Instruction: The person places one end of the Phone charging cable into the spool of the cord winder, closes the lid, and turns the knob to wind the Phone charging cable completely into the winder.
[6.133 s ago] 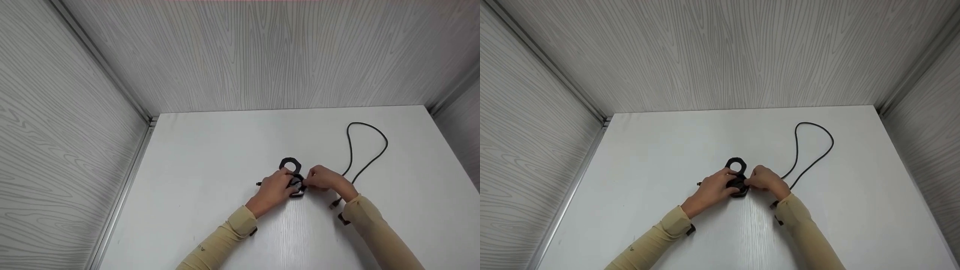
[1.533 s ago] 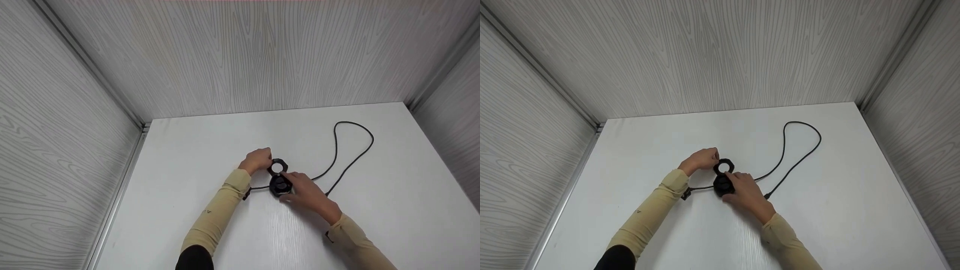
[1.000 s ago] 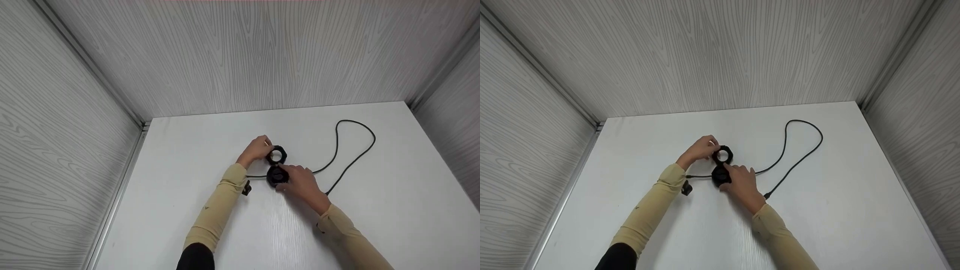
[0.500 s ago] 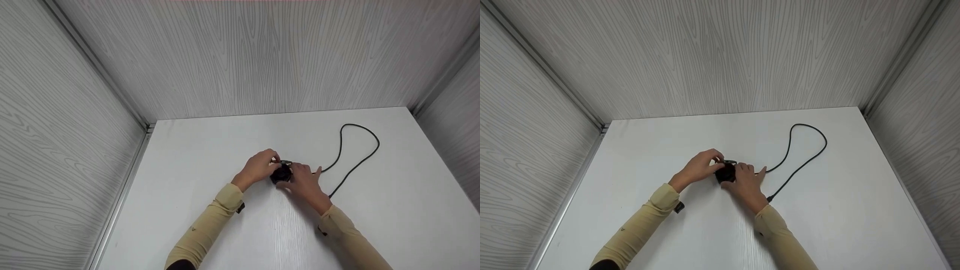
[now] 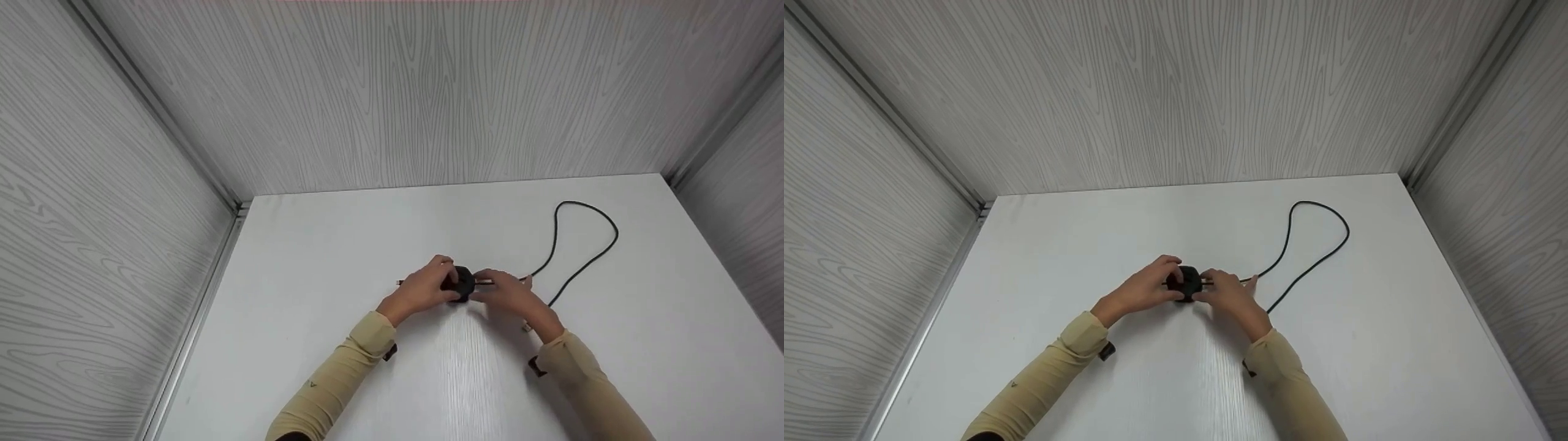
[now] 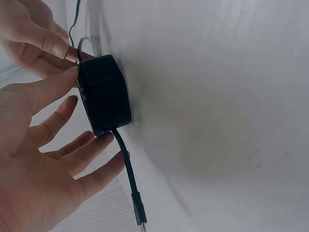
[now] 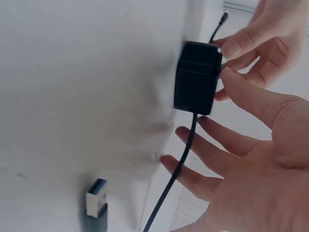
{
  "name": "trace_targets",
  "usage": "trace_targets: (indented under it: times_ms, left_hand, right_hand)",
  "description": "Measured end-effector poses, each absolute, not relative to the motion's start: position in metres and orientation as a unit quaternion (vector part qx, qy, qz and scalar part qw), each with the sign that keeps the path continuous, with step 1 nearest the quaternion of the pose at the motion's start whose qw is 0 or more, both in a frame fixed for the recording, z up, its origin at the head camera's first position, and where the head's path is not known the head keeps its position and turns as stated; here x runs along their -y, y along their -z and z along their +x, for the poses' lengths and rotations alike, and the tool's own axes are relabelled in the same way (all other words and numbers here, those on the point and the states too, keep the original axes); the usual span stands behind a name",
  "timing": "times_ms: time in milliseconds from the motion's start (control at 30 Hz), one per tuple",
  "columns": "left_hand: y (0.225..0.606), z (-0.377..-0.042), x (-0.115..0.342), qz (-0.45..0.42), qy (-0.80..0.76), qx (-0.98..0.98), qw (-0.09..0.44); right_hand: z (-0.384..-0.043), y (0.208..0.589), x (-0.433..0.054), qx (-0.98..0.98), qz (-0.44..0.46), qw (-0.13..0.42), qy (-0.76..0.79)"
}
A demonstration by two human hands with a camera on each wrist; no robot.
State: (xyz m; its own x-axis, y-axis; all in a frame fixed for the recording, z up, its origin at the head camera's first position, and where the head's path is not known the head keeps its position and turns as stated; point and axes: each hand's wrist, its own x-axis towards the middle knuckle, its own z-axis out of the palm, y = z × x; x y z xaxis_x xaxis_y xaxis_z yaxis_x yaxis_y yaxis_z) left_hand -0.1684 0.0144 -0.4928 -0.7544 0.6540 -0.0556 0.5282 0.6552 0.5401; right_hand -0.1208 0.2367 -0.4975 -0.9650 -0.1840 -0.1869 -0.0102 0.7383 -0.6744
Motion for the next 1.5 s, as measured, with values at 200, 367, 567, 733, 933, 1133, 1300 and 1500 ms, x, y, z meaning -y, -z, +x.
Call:
trace_targets:
  times_ms: [200,367,567,733,933,1133,1300,1500]
  left_hand:
    - [0.493,-0.171,-0.014,0.329,-0.269,-0.897,0.122]
    - [0.495,-0.171,-0.013,0.328,-0.280,-0.894,0.122]
    - [0.498,-0.171,-0.012,0.322,-0.290,-0.893,0.121]
    - [0.501,-0.172,-0.012,0.324,-0.283,-0.895,0.121]
    - [0.506,-0.172,-0.011,0.320,-0.287,-0.895,0.121]
    - [0.506,-0.171,-0.007,0.321,-0.270,-0.899,0.128]
    - [0.504,-0.171,0.004,0.311,-0.242,-0.907,0.147]
    - [0.503,-0.173,0.016,0.302,-0.170,-0.922,0.173]
  right_hand:
    - [-0.126,0.500,-0.233,-0.924,-0.053,0.103,0.365]
    - [-0.129,0.505,-0.227,-0.936,-0.034,0.079,0.340]
    - [-0.132,0.507,-0.226,-0.940,-0.029,0.070,0.334]
    - [-0.134,0.508,-0.227,-0.940,-0.026,0.073,0.332]
    - [-0.134,0.508,-0.227,-0.939,-0.024,0.079,0.334]
    - [-0.132,0.508,-0.226,-0.940,-0.025,0.085,0.330]
    - [-0.133,0.508,-0.225,-0.940,-0.025,0.091,0.327]
    - [-0.132,0.506,-0.224,-0.935,-0.032,0.086,0.341]
